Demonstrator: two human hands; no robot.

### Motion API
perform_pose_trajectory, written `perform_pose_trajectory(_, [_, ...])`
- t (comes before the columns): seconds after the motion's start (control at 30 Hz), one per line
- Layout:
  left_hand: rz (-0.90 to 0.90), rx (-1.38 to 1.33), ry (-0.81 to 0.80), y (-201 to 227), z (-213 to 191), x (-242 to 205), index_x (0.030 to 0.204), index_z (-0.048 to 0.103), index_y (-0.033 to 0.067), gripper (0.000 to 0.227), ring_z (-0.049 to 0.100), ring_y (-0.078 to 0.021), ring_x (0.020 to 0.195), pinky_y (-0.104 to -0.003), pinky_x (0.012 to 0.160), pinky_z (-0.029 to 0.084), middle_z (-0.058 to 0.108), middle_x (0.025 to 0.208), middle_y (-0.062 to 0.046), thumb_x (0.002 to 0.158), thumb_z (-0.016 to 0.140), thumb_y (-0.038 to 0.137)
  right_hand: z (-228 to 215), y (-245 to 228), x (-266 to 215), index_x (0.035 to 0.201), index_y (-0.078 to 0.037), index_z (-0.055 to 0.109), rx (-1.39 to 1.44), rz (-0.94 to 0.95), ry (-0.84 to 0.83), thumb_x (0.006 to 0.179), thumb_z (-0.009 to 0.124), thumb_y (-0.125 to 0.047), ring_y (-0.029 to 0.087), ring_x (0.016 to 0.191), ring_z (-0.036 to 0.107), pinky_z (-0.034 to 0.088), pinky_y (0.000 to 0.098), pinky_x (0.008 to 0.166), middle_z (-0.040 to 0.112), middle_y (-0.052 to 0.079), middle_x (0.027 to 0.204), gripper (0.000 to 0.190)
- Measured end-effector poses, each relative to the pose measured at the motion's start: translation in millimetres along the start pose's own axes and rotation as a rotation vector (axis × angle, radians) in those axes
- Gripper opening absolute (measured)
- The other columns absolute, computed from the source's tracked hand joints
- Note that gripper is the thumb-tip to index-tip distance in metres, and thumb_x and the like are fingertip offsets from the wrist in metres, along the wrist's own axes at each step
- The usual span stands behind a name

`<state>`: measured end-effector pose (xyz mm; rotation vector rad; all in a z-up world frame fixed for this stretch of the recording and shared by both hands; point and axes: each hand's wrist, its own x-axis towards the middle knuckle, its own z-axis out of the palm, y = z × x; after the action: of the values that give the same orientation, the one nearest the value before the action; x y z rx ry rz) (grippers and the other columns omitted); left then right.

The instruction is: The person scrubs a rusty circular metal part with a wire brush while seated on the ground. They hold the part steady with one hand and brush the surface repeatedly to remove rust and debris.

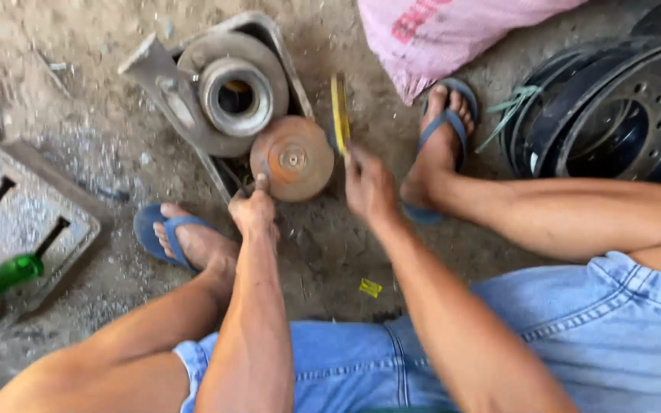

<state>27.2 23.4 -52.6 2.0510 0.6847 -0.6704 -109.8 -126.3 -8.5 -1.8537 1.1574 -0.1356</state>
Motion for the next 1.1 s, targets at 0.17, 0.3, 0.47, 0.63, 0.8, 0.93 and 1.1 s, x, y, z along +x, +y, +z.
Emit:
perform_pose_trajectory(0.17, [-0.018,0.019,-0.020,27.9,-7.1,-13.1,0.106,0.073,0.0053,0.034,0.067,-0.0281,0.097,-0.042,0.080,0.055,0.069,0.096,-0.017,0.089,0.080,0.034,-8.7,-18.8,-57.9,0.124,0.003,0.071,0.056,0.111,0.075,0.103,0.052,-0.011,0.044,0.112,0.066,0.054,0.0564,0.099,0.071,0.032,0.112,0.031])
perform_pose_trajectory(0.3, [-0.072,0.038,-0.006,16.8,-8.1,-10.3,0.120,0.070,0.0013,0.048,0.069,-0.0334,0.108,-0.048,0.086,0.055,0.069,0.104,-0.018,0.090,0.081,0.036,-16.7,-26.9,-50.6,0.125,-0.006,0.073,0.056,0.226,0.082,0.102,0.054,-0.019,0.035,0.116,0.068,0.054,0.0486,0.104,0.074,0.023,0.115,0.032])
perform_pose_trajectory(0.47, [-0.021,0.040,0.005,9.2,-2.9,4.0,0.110,0.073,0.0066,0.038,0.070,-0.0304,0.100,-0.045,0.080,0.056,0.070,0.097,-0.014,0.087,0.083,0.035,5.4,-2.7,31.3,0.120,-0.022,0.077,-0.064,0.059,0.010,0.100,0.058,-0.026,0.024,0.111,0.071,0.059,0.0375,0.096,0.078,0.010,0.107,0.028])
perform_pose_trajectory(0.63, [-0.031,0.041,-0.035,16.4,-8.6,0.8,0.117,0.072,0.0045,0.043,0.069,-0.0326,0.108,-0.049,0.087,0.055,0.072,0.105,-0.017,0.089,0.082,0.035,-16.4,-8.2,46.0,0.121,-0.017,0.075,0.030,0.124,0.004,0.103,0.052,-0.034,0.027,0.119,0.067,0.051,0.0404,0.107,0.075,0.012,0.117,0.034])
perform_pose_trajectory(0.8, [-0.062,0.099,-0.037,13.5,-13.7,-5.1,0.119,0.071,0.0045,0.043,0.069,-0.0350,0.112,-0.051,0.089,0.055,0.071,0.108,-0.017,0.091,0.081,0.036,-13.6,-5.9,-13.3,0.119,-0.005,0.076,0.128,0.336,0.006,0.099,0.057,-0.024,0.041,0.123,0.062,0.045,0.0548,0.112,0.071,0.026,0.121,0.034])
perform_pose_trajectory(0.93, [-0.048,0.068,-0.026,0.8,-16.9,8.3,0.108,0.074,0.0083,0.033,0.069,-0.0287,0.100,-0.045,0.084,0.055,0.071,0.098,-0.013,0.089,0.081,0.034,2.9,5.3,27.4,0.121,-0.019,0.075,-0.057,0.266,-0.092,0.102,0.051,-0.037,0.027,0.122,0.065,0.051,0.0421,0.107,0.073,0.012,0.121,0.035])
perform_pose_trajectory(1.1, [-0.039,0.084,-0.046,16.3,-9.4,-6.4,0.110,0.075,0.0105,0.035,0.070,-0.0308,0.108,-0.046,0.090,0.054,0.073,0.104,-0.015,0.089,0.081,0.038,-31.7,-25.0,4.3,0.131,-0.022,0.070,0.059,0.245,-0.122,0.102,0.051,-0.035,0.033,0.128,0.060,0.049,0.0465,0.110,0.070,0.011,0.130,0.037])
